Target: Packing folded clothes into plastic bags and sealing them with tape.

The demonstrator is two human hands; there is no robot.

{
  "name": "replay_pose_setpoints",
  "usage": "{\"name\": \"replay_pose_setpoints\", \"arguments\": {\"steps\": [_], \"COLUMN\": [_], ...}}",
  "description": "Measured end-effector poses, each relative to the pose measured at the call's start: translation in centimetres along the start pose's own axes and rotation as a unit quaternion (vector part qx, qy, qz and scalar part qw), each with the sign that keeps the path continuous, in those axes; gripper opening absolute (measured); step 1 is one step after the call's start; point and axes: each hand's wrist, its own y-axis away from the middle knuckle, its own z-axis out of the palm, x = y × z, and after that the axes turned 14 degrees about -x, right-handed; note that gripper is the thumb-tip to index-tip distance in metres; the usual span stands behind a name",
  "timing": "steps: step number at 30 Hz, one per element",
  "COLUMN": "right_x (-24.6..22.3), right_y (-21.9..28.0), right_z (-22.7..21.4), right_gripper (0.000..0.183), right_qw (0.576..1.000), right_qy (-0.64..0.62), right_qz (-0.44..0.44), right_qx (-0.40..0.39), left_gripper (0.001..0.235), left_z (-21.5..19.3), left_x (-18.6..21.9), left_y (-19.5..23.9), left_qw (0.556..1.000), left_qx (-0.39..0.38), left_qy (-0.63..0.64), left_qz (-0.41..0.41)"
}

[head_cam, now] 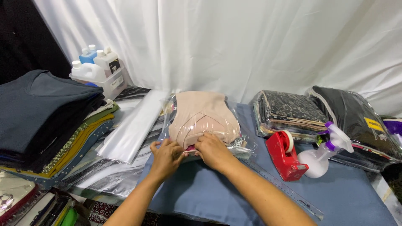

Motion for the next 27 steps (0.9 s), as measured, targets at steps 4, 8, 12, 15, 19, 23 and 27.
{"name": "replay_pose_setpoints", "arguments": {"steps": [4,8,12,15,19,23,27], "right_x": [0.0,-0.9,-2.7,-3.4,-1.8,0.1,-1.5], "right_y": [-0.3,-0.6,0.6,2.7,5.8,6.1,5.1], "right_z": [0.8,1.6,1.2,0.5,-0.6,-0.8,-0.3], "right_gripper": [0.02,0.014,0.008,0.011,0.011,0.017,0.038], "right_qw": [0.999,0.994,0.986,0.99,0.985,0.971,0.989], "right_qy": [-0.012,0.023,0.06,0.03,-0.041,-0.083,0.043], "right_qz": [0.019,0.039,0.031,0.013,0.045,0.082,0.019], "right_qx": [0.035,0.1,0.155,0.138,0.162,0.209,0.137], "left_gripper": [0.021,0.02,0.019,0.02,0.022,0.024,0.023], "left_z": [-0.2,0.5,0.7,0.9,1.3,1.4,1.7], "left_x": [0.0,-0.8,-1.5,-1.6,-1.9,-1.3,-1.1], "left_y": [-0.3,-0.6,-0.7,-0.8,-1.1,-1.1,-1.1], "left_qw": [0.998,0.999,0.999,0.998,0.998,0.996,0.998], "left_qx": [-0.052,-0.028,-0.031,-0.042,-0.049,-0.064,-0.047], "left_qy": [0.01,0.008,0.004,-0.01,-0.009,-0.005,-0.002], "left_qz": [-0.046,-0.031,-0.042,-0.052,-0.046,-0.054,-0.051]}}
